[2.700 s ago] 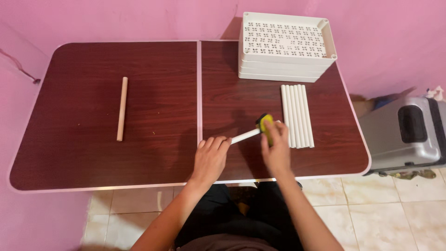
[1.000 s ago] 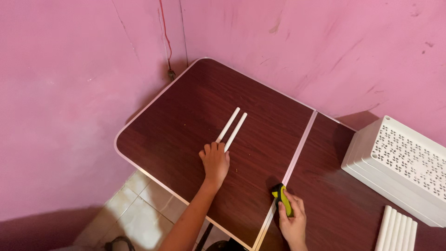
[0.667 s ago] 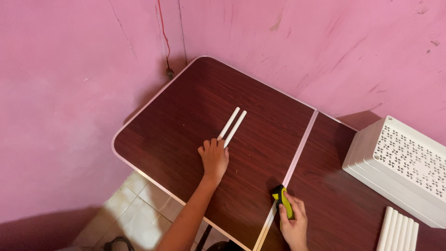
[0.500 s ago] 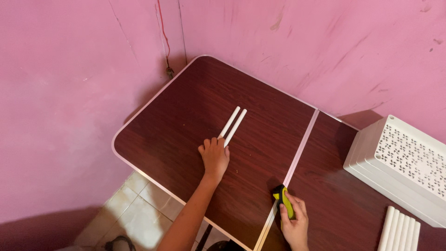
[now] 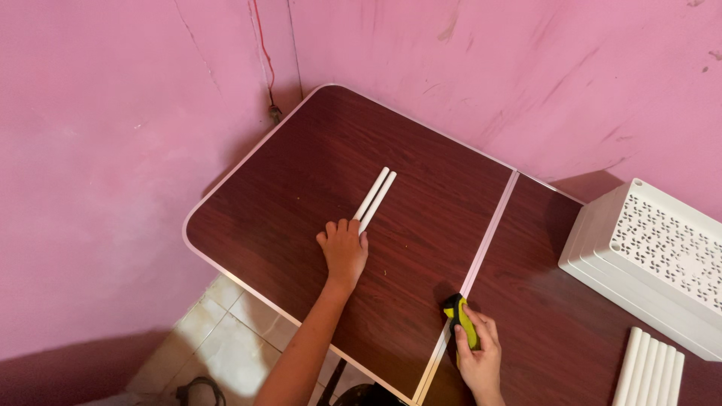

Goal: The person sands multiple white cylindrical rods one by one using a yellow sanding block. They hold each rod with the left hand and rub the sanding block along its length, then place the finished rod on the table.

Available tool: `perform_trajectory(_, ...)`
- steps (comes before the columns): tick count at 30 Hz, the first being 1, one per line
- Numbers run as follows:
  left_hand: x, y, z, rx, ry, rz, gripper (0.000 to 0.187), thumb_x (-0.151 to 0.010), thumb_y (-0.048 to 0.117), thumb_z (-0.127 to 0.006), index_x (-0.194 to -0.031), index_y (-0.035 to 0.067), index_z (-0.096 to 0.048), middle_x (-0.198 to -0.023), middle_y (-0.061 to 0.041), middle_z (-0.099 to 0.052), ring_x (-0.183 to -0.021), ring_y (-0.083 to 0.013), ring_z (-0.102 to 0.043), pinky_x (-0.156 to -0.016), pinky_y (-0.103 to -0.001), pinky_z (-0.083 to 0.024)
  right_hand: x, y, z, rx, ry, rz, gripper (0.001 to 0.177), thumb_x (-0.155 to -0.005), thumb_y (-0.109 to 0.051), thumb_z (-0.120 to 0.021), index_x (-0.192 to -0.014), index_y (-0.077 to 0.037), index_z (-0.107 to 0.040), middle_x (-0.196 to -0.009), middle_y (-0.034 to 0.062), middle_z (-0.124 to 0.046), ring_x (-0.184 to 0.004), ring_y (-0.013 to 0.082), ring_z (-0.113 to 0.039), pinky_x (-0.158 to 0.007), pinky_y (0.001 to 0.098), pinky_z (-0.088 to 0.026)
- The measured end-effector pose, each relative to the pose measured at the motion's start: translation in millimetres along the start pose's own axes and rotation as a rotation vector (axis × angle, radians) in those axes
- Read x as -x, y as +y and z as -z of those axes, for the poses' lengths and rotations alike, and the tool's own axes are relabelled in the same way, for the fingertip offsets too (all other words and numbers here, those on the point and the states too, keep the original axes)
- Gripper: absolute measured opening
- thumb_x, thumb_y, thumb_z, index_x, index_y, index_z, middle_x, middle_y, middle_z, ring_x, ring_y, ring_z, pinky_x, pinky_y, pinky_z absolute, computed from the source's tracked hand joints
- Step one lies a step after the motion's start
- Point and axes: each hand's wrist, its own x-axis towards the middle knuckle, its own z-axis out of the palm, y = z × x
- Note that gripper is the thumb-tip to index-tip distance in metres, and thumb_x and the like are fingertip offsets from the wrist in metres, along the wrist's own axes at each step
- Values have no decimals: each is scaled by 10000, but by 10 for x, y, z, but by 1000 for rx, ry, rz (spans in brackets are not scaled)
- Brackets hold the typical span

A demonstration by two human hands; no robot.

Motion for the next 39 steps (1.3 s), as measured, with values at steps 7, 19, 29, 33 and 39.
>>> perform_trajectory(7,1,-27,-33,-15,16,-4,237,-899,235,-733,-1093,103,-700,-943,-45,-653,-935,-252,-524,-828,-444,-376,-12,3,-4,-5,12,43,398,-908,-93,-686,-1306,-85,-682,-1201,106,-641,-1078,219,-673,-906,331,-559)
perform_trajectory(19,-26,-53,-40,-31,-14,7,189,-913,231,-728,-1060,115,-701,-920,-33,-652,-915,-247,-531,-815,-441,-385,6,27,-9,-27,6,23,398,-908,-78,-686,-1306,-66,-683,-1200,104,-639,-1067,207,-672,-892,315,-567)
perform_trajectory(29,-43,-63,-57,-52,-3,-1,198,-907,242,-736,-1055,117,-698,-929,-33,-657,-918,-244,-538,-825,-440,-393,3,-16,-5,-48,-4,10,404,-904,-69,-681,-1308,-80,-682,-1192,99,-642,-1053,209,-682,-876,320,-581)
perform_trajectory(33,-19,-19,46,-21,11,-8,227,-904,247,-734,-1074,104,-685,-953,-51,-648,-929,-256,-534,-830,-444,-390,4,-40,9,-35,6,24,401,-899,-61,-685,-1299,-77,-685,-1189,98,-644,-1055,212,-683,-877,322,-570)
perform_trajectory(39,255,273,276,109,15,-114,216,-885,203,-718,-1061,83,-683,-979,-85,-647,-985,-281,-547,-884,-489,-393,-24,-33,9,-148,-5,33,403,-901,-37,-677,-1303,-63,-676,-1210,104,-629,-1084,214,-659,-921,306,-539)
